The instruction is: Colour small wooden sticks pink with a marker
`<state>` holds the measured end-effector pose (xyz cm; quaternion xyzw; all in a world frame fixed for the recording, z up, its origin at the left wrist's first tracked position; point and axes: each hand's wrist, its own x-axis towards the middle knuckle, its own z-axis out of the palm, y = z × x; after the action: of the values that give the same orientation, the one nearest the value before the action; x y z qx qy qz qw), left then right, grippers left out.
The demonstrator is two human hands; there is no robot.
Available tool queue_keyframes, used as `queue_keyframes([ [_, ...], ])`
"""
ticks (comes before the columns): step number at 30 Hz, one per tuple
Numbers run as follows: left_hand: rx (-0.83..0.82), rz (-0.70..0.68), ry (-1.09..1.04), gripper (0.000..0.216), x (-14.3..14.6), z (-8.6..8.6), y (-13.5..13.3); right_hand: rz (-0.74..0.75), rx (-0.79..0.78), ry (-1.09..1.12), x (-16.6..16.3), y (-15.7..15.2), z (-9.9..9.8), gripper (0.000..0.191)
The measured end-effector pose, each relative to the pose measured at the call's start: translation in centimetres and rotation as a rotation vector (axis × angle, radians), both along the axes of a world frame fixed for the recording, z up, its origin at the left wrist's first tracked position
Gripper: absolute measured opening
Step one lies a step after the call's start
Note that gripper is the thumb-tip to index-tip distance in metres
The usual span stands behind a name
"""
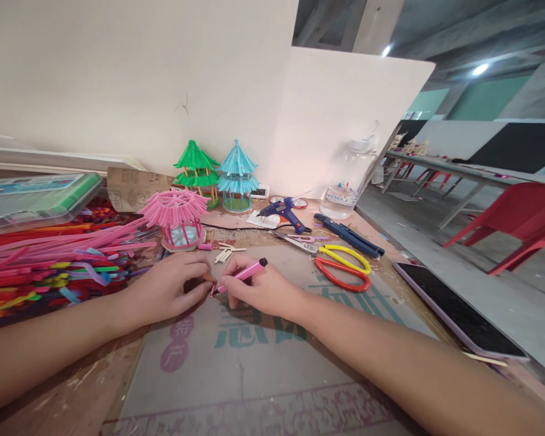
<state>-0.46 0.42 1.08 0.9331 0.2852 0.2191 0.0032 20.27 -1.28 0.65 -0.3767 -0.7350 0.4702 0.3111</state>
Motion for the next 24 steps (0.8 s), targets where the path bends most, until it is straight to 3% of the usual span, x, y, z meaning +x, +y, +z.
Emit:
queue_keyframes([
  [24,-0.004,-0.017,-0.026,0.018,0.08,-0.04,0.01,-0.007,0.006,-0.017,0.03,-0.13,0.04,0.014],
])
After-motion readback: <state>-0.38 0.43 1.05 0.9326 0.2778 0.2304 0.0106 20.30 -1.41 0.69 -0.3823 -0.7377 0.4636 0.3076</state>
